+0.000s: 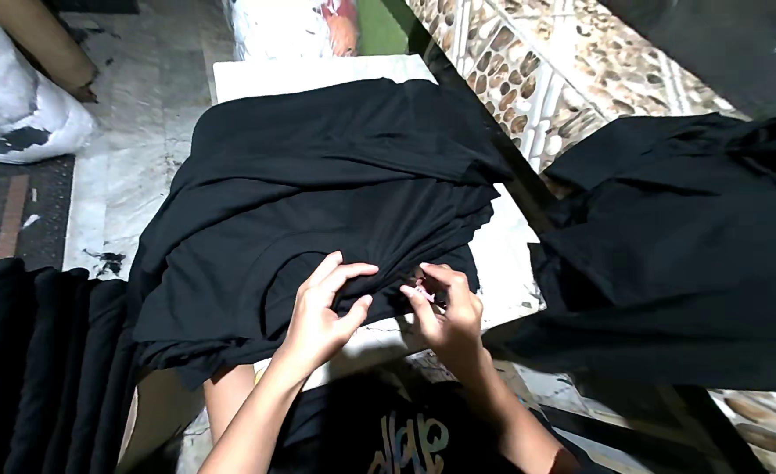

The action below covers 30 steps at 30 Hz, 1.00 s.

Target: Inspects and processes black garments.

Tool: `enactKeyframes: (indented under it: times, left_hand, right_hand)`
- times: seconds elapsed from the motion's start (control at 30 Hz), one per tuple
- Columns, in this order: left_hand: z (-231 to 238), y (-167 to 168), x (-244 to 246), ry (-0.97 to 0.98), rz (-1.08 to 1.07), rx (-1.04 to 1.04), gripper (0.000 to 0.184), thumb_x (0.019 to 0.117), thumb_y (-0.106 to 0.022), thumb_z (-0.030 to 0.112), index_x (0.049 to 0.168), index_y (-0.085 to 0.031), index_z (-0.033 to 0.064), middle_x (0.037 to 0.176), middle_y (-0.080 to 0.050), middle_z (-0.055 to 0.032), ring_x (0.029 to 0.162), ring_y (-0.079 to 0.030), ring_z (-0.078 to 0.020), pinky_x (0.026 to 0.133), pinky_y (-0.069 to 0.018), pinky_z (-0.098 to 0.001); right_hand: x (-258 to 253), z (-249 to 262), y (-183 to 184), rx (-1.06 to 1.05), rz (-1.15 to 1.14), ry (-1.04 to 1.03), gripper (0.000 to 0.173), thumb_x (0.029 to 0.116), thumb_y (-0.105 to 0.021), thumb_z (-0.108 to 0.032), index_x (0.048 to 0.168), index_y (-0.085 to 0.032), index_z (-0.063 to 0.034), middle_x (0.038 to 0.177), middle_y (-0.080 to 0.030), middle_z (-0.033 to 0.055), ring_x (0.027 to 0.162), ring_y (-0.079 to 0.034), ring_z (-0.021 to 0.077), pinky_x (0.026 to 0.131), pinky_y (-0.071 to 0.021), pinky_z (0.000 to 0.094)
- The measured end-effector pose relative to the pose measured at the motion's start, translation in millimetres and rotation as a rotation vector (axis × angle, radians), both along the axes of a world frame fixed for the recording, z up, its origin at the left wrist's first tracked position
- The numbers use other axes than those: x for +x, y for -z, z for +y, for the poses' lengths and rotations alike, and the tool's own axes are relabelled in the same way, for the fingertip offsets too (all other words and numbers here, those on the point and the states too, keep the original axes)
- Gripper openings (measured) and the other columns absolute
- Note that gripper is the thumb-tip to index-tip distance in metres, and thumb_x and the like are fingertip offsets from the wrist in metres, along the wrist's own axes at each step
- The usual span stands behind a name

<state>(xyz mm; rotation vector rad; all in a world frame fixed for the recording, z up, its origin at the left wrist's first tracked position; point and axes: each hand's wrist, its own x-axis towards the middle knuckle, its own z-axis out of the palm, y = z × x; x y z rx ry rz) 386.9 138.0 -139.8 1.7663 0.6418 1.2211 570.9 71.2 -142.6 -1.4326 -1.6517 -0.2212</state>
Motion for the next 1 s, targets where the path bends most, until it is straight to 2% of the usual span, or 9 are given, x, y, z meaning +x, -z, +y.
enactKeyframes:
  times: [0.07, 0.23, 0.33, 0.4, 0.5, 0.63, 0.77, 0.9, 1.0]
  left_hand:
    - [1.9, 6.2, 9.3, -0.128, 0.079, 0.237, 0.014, 0.0902, -0.069, 0.006, 0.096, -0.078, -0.0026, 0.104, -0.072, -0.0196, 0.094, -0.068, -0.0107, 0.089, -0.0511, -0.0169]
    - [5.9, 6.4, 2.2, -0.013, 0.013, 0.199, 0.021, 0.0990, -0.062, 0.015, 0.086, -0.069, 0.0005, 0.091, -0.073, -0.0059, 0.099, -0.067, -0.0032, 0.102, -0.0469, -0.0189]
    - [-7.5, 3.9, 3.9, 0.085, 0.336, 0.372, 0.019, 0.0963, -0.058, 0.010, 0.085, -0.071, 0.0010, 0.088, -0.073, -0.0130, 0.097, -0.070, -0.0238, 0.093, -0.0540, -0.0340]
    - [-27.6, 7.9, 16.4, -0.028, 0.587, 0.644, 0.014, 0.0903, -0.060, 0.001, 0.081, -0.071, 0.0005, 0.083, -0.073, -0.0170, 0.090, -0.073, -0.0352, 0.091, -0.0563, -0.0506]
    - [-40.6, 8.1, 21.1, -0.244, 0.724, 0.714, 0.011, 0.0865, -0.061, -0.001, 0.084, -0.071, -0.0016, 0.080, -0.071, -0.0167, 0.079, -0.073, -0.0328, 0.073, -0.0604, -0.0433]
    - [-23.6, -7.4, 5.9, -0.279, 0.587, 0.237, 0.032, 0.0992, -0.059, 0.020, 0.110, -0.069, -0.0083, 0.082, -0.069, -0.0175, 0.073, -0.069, -0.0325, 0.065, -0.0568, -0.0434]
    - [-20.6, -5.9, -0.4, -0.255, 0.505, 0.290, 0.022, 0.0966, -0.058, 0.012, 0.088, -0.073, -0.0015, 0.077, -0.070, -0.0125, 0.073, -0.070, -0.0275, 0.066, -0.0563, -0.0379]
    - [-24.2, 4.8, -12.3, -0.140, 0.176, 0.117, 0.024, 0.0976, -0.056, 0.010, 0.086, -0.072, -0.0017, 0.076, -0.067, -0.0064, 0.074, -0.061, -0.0059, 0.073, -0.0486, -0.0170]
    - [-28.8, 6.5, -16.5, -0.050, 0.002, -0.064, 0.020, 0.0958, -0.055, 0.007, 0.086, -0.068, -0.0045, 0.081, -0.067, -0.0032, 0.083, -0.061, 0.0033, 0.080, -0.0489, -0.0124]
  right_hand:
    - [-1.0, -0.5, 0.3, -0.002, 0.004, -0.009, 0.027, 0.0989, -0.063, -0.020, 0.108, -0.060, 0.0055, 0.084, -0.066, 0.0137, 0.076, -0.062, 0.0100, 0.074, -0.0490, 0.0168]
    - [-4.4, -5.3, -0.3, -0.038, 0.132, -0.053, 0.029, 0.0973, -0.064, -0.018, 0.111, -0.059, 0.0077, 0.086, -0.065, 0.0112, 0.076, -0.059, 0.0013, 0.076, -0.0472, 0.0093]
    - [-6.6, 1.8, -11.5, -0.159, 0.326, -0.088, 0.029, 0.0925, -0.068, -0.025, 0.099, -0.060, 0.0022, 0.073, -0.058, -0.0026, 0.064, -0.050, -0.0087, 0.061, -0.0437, 0.0076]
    - [-10.1, 12.6, -30.1, -0.482, 0.173, -0.021, 0.040, 0.0898, -0.072, -0.039, 0.087, -0.067, 0.0007, 0.067, -0.061, 0.0041, 0.060, -0.057, 0.0104, 0.058, -0.0477, 0.0287]
    - [-24.0, 33.4, -55.1, -0.973, -0.086, 0.015, 0.031, 0.0986, -0.065, -0.026, 0.095, -0.070, 0.0047, 0.083, -0.069, 0.0238, 0.087, -0.069, 0.0423, 0.075, -0.0490, 0.0586]
    - [-24.2, 27.0, -21.3, -0.424, 0.501, -0.122, 0.014, 0.0947, -0.062, -0.004, 0.083, -0.070, -0.0010, 0.066, -0.058, -0.0053, 0.057, -0.048, -0.0036, 0.057, -0.0422, 0.0141]
    - [-28.3, 19.8, -15.1, -0.498, 1.220, -0.241, 0.021, 0.0970, -0.052, 0.001, 0.085, -0.061, -0.0132, 0.059, -0.052, -0.0142, 0.045, -0.038, -0.0067, 0.045, -0.0332, 0.0116]
    - [-23.1, 0.3, -6.4, -0.390, 0.750, -0.178, 0.014, 0.0905, -0.062, -0.003, 0.105, -0.061, -0.0011, 0.089, -0.064, -0.0073, 0.072, -0.057, -0.0089, 0.064, -0.0472, 0.0082]
    - [-21.9, -17.5, -2.3, -0.207, 0.103, -0.006, 0.032, 0.0901, -0.069, -0.026, 0.102, -0.066, 0.0037, 0.087, -0.069, 0.0116, 0.068, -0.062, 0.0115, 0.058, -0.0486, 0.0249]
